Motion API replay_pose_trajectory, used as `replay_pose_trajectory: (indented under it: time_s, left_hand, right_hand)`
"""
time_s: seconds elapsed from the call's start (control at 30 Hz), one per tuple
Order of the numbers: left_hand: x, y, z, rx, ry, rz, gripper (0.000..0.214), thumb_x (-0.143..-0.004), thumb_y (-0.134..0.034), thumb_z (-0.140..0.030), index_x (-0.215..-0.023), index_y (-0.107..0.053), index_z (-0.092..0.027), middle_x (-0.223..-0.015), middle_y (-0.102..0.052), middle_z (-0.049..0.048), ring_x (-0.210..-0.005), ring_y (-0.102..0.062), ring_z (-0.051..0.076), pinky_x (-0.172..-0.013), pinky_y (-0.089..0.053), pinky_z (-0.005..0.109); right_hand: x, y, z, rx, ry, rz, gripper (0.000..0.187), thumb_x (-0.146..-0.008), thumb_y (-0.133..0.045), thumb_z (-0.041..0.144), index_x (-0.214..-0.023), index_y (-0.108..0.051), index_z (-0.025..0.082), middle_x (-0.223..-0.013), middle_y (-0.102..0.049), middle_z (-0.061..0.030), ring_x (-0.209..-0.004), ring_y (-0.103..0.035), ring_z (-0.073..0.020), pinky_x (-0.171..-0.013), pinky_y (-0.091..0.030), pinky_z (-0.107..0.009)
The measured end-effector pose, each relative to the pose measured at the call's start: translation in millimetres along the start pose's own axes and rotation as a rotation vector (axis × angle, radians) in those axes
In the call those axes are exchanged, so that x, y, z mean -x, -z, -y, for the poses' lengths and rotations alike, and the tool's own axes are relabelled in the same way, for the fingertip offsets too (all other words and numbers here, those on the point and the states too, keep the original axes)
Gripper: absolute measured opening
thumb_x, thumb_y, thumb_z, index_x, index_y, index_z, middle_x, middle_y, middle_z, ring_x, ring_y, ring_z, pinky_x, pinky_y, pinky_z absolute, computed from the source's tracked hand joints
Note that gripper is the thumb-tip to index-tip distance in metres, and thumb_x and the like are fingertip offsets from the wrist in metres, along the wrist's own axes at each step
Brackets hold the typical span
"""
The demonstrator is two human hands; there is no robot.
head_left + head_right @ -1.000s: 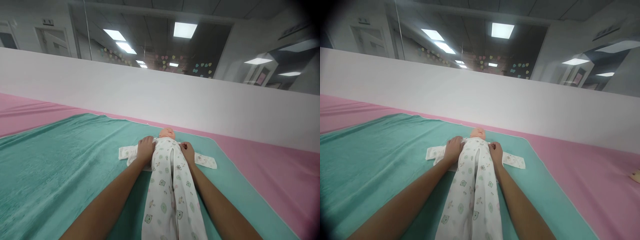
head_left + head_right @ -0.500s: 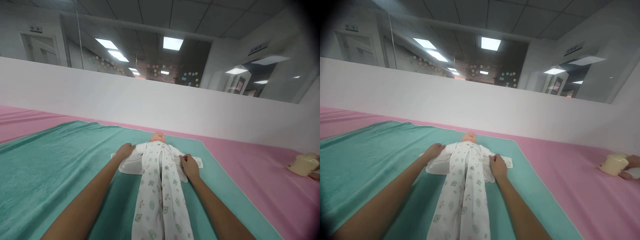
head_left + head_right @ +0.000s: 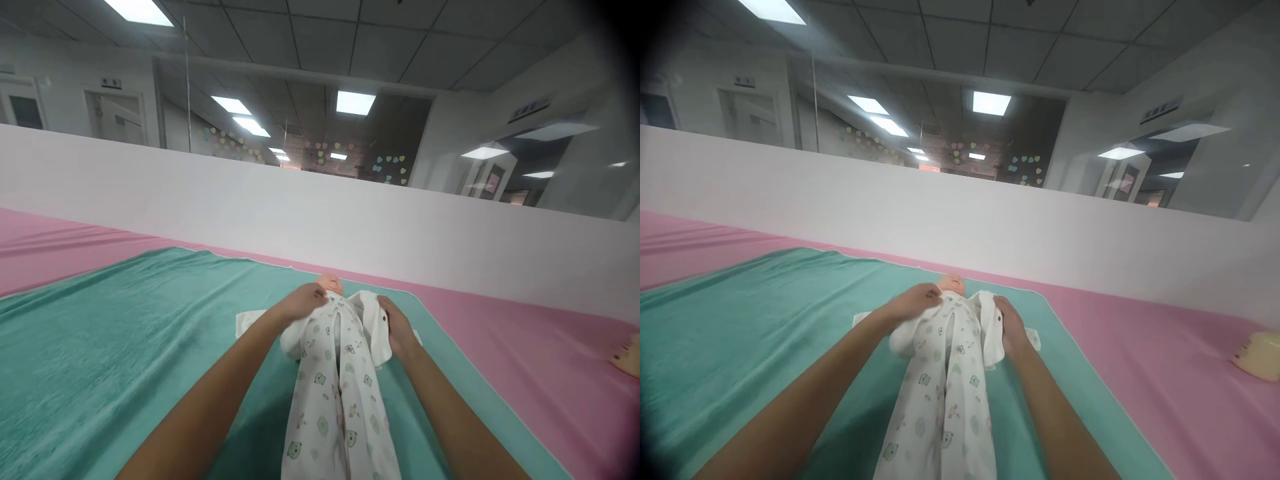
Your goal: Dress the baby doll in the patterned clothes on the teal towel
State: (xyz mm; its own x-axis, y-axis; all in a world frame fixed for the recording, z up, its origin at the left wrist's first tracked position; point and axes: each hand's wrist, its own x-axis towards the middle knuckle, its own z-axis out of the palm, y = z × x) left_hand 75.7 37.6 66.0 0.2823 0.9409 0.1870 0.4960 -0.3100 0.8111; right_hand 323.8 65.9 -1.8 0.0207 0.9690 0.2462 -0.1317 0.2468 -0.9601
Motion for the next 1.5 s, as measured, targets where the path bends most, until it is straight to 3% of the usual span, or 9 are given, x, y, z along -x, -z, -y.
replay_pose_trajectory:
  time_s: [0.13, 0.23, 0.37, 0.53, 0.7, 0.9, 1.13, 1.37, 1.5]
  left_hand:
    - [9.6, -2.9, -6.5, 0.186, -0.017, 0.542, 0.036, -0.074, -0.06, -0.042, -0.102, -0.065, -0.02, -0.095, -0.064, 0.0065, -0.073, -0.055, 0.015, -0.06, -0.043, 0.024]
    - [8.7, 5.8, -3.0, 0.262, -0.038, 0.482, 0.041, -0.075, -0.056, -0.048, -0.102, -0.063, -0.019, -0.095, -0.062, 0.0074, -0.072, -0.058, 0.015, -0.06, -0.046, 0.025]
    - [10.1, 20.8, -6.0, 0.091, 0.039, 0.319, 0.043, -0.072, -0.054, -0.058, -0.085, -0.06, -0.017, -0.08, -0.061, 0.0049, -0.062, -0.06, 0.015, -0.051, -0.044, 0.023]
    - [18.5, 11.3, -20.7, -0.409, 0.159, 0.639, 0.045, -0.067, -0.056, -0.062, -0.062, -0.057, -0.017, -0.073, -0.066, 0.0067, -0.056, -0.062, 0.019, -0.047, -0.044, 0.025]
    - [21.0, -16.1, -22.4, -0.825, 0.093, 0.525, 0.039, -0.068, -0.056, -0.047, -0.045, -0.047, -0.017, -0.052, -0.059, 0.006, -0.045, -0.053, 0.018, -0.048, -0.04, 0.03]
    - [22.7, -19.3, -27.8, -0.896, -0.059, 0.357, 0.022, -0.07, -0.044, -0.021, -0.049, -0.039, -0.018, -0.052, -0.05, 0.0025, -0.045, -0.041, 0.014, -0.046, -0.03, 0.027]
    - [23.5, -10.1, -41.4, -0.478, -0.124, 0.044, 0.033, -0.069, -0.045, -0.021, -0.043, -0.026, -0.019, -0.043, -0.027, -0.0022, -0.04, -0.021, 0.01, -0.047, -0.021, 0.029]
    - [25.8, -23.1, -37.0, -0.223, -0.011, 0.741, 0.014, -0.062, -0.056, -0.02, -0.049, -0.06, -0.019, -0.049, -0.057, 0.0011, -0.045, -0.051, 0.016, -0.045, -0.036, 0.026]
    - [17.4, -13.4, -28.4, -0.19, -0.098, 0.631, 0.023, -0.075, -0.048, -0.032, -0.066, -0.064, -0.019, -0.063, -0.063, 0.0026, -0.059, -0.058, 0.017, -0.053, -0.043, 0.025]
  right_hand:
    - [9.9, -23.7, 29.4, 0.074, -0.078, 0.283, 0.02, -0.074, -0.06, 0.04, -0.082, -0.055, 0.023, -0.074, -0.056, 0.0024, -0.064, -0.052, -0.0141, -0.062, -0.042, -0.027]
    - [21.2, -34.5, 47.5, 0.409, -0.004, 0.455, 0.027, -0.075, -0.06, 0.041, -0.095, -0.059, 0.023, -0.1, -0.06, -0.0034, -0.09, -0.055, -0.0191, -0.078, -0.041, -0.03]
    - [31.0, -31.7, 63.0, 0.948, 0.046, 0.372, 0.034, -0.071, -0.059, 0.052, -0.087, -0.057, 0.023, -0.09, -0.061, -0.0034, -0.08, -0.054, -0.0199, -0.065, -0.038, -0.029]
    - [43.7, -29.1, 72.8, 1.37, -0.078, 0.537, 0.037, -0.067, -0.058, 0.057, -0.066, -0.048, 0.021, -0.068, -0.056, -0.0015, -0.056, -0.045, -0.0153, -0.048, -0.026, -0.027]
    - [50.7, -39.3, 70.4, 1.523, 0.015, 0.504, 0.022, -0.072, -0.048, 0.029, -0.056, -0.036, 0.02, -0.058, -0.046, 0.0002, -0.05, -0.036, -0.0124, -0.048, -0.021, -0.027]
    - [40.7, -36.6, 67.8, 1.056, 0.027, 0.515, 0.024, -0.072, -0.042, 0.024, -0.058, -0.024, 0.02, -0.056, -0.03, 0.004, -0.049, -0.031, -0.0098, -0.046, -0.021, -0.025]
    - [38.6, -42.3, 67.8, 0.657, 0.058, 0.367, 0.02, -0.075, -0.039, 0.028, -0.057, -0.035, 0.02, -0.055, -0.038, 0.0035, -0.051, -0.035, -0.0103, -0.048, -0.026, -0.023]
    - [48.0, -45.3, 67.2, 0.702, -0.299, 1.013, 0.019, -0.069, -0.043, 0.02, -0.065, -0.062, 0.016, -0.064, -0.063, -0.0023, -0.049, -0.053, -0.0126, -0.055, -0.042, -0.027]
    - [41.8, -39.7, 64.9, 0.641, -0.156, 0.815, 0.021, -0.076, -0.044, 0.028, -0.067, -0.059, 0.017, -0.066, -0.062, -0.0022, -0.056, -0.056, -0.0142, -0.054, -0.04, -0.026]
